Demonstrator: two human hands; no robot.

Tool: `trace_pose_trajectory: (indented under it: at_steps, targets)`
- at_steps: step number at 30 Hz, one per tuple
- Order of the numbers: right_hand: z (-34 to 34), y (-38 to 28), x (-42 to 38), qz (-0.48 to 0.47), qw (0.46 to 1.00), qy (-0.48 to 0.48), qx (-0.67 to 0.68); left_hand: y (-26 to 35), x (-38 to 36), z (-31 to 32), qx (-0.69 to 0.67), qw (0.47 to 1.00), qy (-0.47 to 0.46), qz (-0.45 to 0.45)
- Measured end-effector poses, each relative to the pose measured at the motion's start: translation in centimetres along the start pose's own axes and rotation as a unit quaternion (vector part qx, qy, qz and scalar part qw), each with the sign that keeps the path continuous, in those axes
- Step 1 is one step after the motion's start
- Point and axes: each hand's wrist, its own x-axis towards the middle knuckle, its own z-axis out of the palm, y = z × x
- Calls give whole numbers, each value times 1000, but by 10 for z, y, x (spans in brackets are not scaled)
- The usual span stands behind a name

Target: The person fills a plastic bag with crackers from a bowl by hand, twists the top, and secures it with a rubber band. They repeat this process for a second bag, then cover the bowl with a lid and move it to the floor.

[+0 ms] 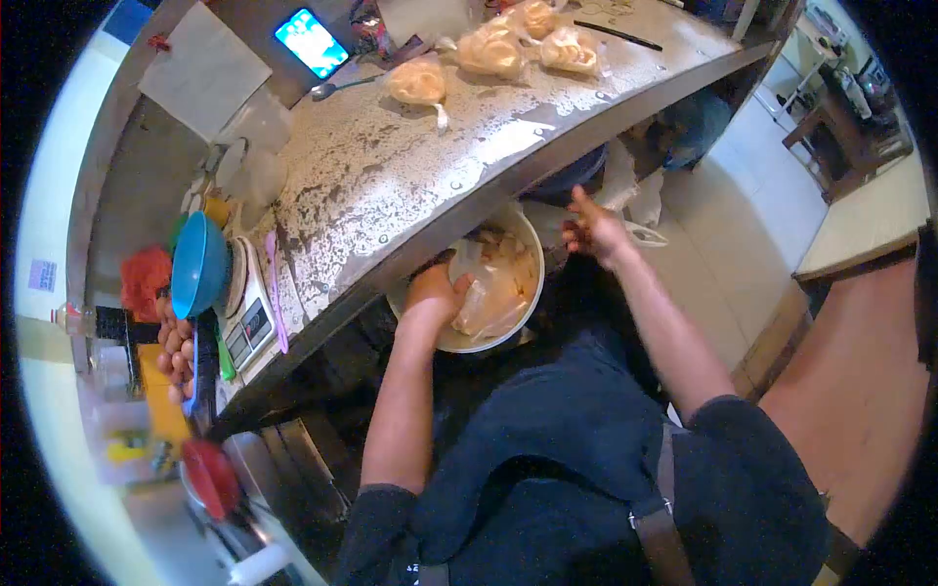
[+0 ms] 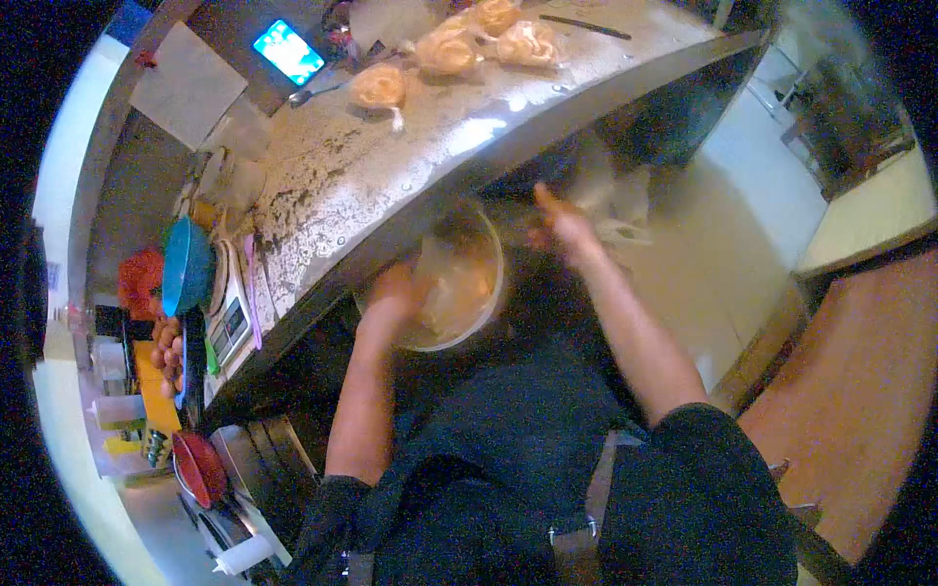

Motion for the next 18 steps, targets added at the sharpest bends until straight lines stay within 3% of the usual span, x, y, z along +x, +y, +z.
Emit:
trace_pose_trajectory:
  at_steps: [2, 5, 7, 8, 9, 11, 12, 15, 18]
  targets:
    - [-7, -7, 28, 46, 980, 87, 172, 24, -37, -33, 32, 999, -2, 9]
    - [-10, 1, 67, -32, 971, 132, 195, 23, -79, -36, -2, 997, 59, 48]
    - [-13, 9, 93, -72, 980, 123, 141, -9, -90, -2, 63, 945, 311, 80]
    - [-12, 12, 100, -111, 984, 110, 86, -30, -92, 22, -43, 926, 368, 69]
    - [-14, 12, 102, -107, 984, 110, 86, -39, -88, 35, -42, 928, 364, 68]
    - [-15, 10, 92, -41, 968, 172, 180, -46, -96, 58, -312, 894, 321, 12]
    - [-3, -2, 65, -79, 959, 213, 170, -36, -101, 57, -431, 860, 272, 10]
    - [-31, -11, -5, -74, 969, 192, 134, -27, -109, 62, -466, 829, 305, 43]
    - [-97, 21, -60, -87, 960, 182, 193, -27, -108, 57, -433, 848, 304, 33]
